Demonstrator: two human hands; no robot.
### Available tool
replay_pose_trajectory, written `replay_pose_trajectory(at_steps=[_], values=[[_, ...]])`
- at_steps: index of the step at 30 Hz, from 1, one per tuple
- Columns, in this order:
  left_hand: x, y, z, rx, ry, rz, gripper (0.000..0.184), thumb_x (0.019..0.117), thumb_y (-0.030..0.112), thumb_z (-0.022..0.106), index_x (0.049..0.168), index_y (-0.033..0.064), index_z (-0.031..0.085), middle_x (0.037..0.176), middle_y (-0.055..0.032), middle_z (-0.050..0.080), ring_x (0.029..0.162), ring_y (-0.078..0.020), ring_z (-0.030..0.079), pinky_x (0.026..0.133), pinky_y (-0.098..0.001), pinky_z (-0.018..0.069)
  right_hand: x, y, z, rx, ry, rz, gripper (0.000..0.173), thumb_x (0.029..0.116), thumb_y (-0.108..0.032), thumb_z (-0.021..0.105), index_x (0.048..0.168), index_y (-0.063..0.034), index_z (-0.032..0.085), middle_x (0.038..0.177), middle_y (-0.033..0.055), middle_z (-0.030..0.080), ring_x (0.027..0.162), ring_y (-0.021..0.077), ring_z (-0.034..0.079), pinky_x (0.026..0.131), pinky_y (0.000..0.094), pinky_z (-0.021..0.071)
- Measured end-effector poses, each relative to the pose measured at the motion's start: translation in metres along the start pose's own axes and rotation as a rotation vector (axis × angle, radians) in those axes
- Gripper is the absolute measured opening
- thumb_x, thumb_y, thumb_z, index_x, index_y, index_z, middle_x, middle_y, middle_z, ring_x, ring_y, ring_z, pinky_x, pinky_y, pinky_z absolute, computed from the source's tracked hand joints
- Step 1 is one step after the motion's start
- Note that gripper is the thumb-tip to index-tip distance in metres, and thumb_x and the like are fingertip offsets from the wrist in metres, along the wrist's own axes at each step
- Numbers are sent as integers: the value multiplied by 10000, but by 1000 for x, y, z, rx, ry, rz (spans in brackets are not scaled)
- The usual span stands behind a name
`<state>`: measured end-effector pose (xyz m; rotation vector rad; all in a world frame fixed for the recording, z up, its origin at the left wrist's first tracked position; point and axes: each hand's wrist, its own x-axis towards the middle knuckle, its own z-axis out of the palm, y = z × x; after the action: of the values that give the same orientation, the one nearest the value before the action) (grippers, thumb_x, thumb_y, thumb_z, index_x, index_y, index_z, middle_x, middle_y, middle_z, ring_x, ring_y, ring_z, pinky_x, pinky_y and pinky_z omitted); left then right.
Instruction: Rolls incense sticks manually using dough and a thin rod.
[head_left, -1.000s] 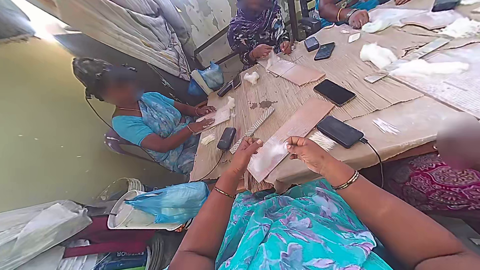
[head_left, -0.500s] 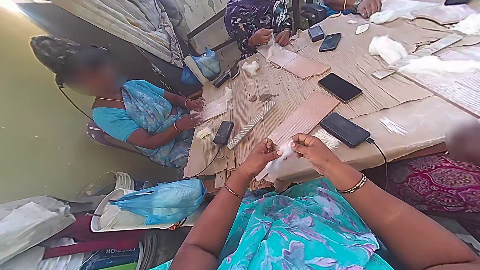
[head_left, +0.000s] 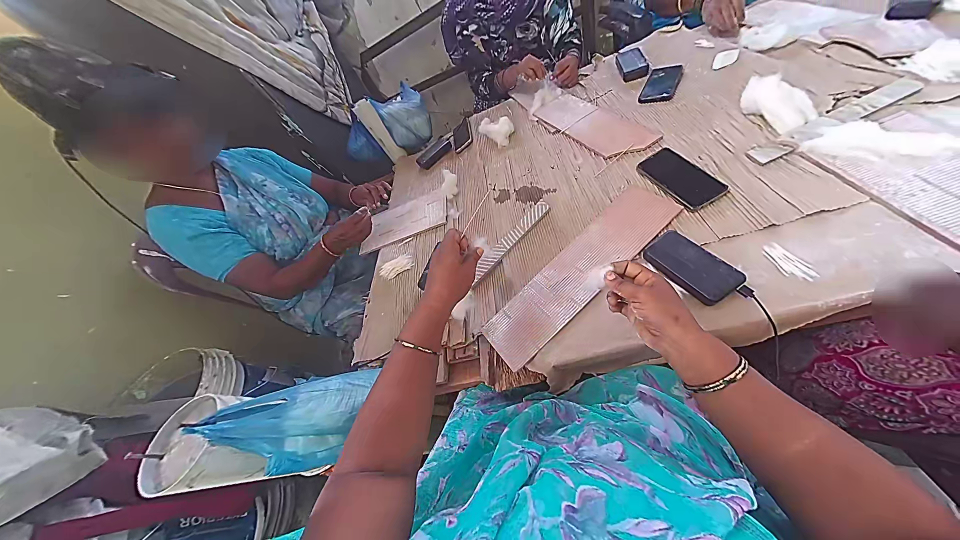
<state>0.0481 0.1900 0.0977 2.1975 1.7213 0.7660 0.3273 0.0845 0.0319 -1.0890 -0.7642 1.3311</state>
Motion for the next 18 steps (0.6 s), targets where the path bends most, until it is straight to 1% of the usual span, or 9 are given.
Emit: replay_pose_trajectory(at_steps=[2, 3, 4, 5, 7, 10, 12, 15, 18], values=[[10, -9, 15, 45, -94, -55, 280, 1020, 166, 646, 1111, -72, 531, 999, -249, 615, 924, -382, 633, 858, -570, 512, 0, 2, 1, 4, -14, -1, 60, 1038, -77, 563, 1006, -75, 614, 804, -5, 592, 613, 50, 532, 601, 184, 482], [11, -17, 27, 71, -149, -65, 338, 1020, 193, 656, 1179, -79, 534, 1096, -279, 622, 1013, -420, 640, 907, -600, 511, -1, 2, 1, 8, -18, -7, 57, 1028, -65, 580, 989, -72, 621, 798, -2, 602, 613, 53, 537, 600, 184, 486], [10, -28, 40, 98, -187, -51, 397, 1011, 227, 670, 1229, -76, 533, 1200, -301, 609, 1107, -455, 627, 950, -630, 504, -2, 3, 1, 12, -24, -11, 54, 1016, -46, 591, 979, -68, 623, 796, -1, 607, 615, 55, 541, 602, 183, 489], [11, -34, 51, 119, -218, -48, 449, 998, 237, 688, 1264, -93, 540, 1303, -324, 571, 1222, -491, 574, 1024, -663, 462, -3, 2, 2, 17, -26, -16, 51, 1003, -23, 603, 975, -62, 621, 792, 4, 610, 614, 57, 547, 598, 183, 491], [8, -25, 61, 140, -220, -49, 466, 972, 233, 720, 1251, -99, 551, 1362, -333, 521, 1291, -501, 516, 1061, -667, 424, -3, 0, 2, 21, -25, -24, 72, 981, 18, 615, 975, -53, 612, 782, 12, 618, 612, 60, 554, 594, 183, 490], [-13, 8, 58, 22, -132, 34, 474, 967, 215, 728, 1269, -101, 546, 1314, -319, 561, 1247, -483, 545, 1053, -647, 430, -5, -1, 2, 4, -38, -52, 117, 961, 67, 614, 996, -44, 620, 793, 10, 633, 620, 58, 561, 595, 184, 490], [-34, 36, 50, -166, -123, 55, 403, 986, 193, 708, 1243, -57, 525, 1318, -240, 594, 1182, -374, 606, 996, -549, 493, -9, -2, 5, -25, -79, -79, 147, 955, 82, 609, 1047, -22, 655, 839, 12, 653, 647, 55, 564, 606, 182, 486], [-62, 66, 41, -563, -207, 80, 299, 998, 122, 666, 1182, 29, 449, 1243, -118, 650, 981, -180, 679, 822, -363, 563, -18, -7, 10, -153, -141, -142, 167, 937, 50, 661, 1089, -15, 688, 888, 16, 666, 724, 52, 580, 671, 192, 486], [-81, 79, 33, -785, -303, 99, 212, 1000, 60, 617, 1086, 75, 423, 1157, -70, 670, 949, -98, 668, 818, -294, 547, -28, -10, 13, -209, -213, -209, 230, 904, 53, 699, 1112, -38, 663, 843, 5, 645, 711, 52, 581, 682, 200, 505]])
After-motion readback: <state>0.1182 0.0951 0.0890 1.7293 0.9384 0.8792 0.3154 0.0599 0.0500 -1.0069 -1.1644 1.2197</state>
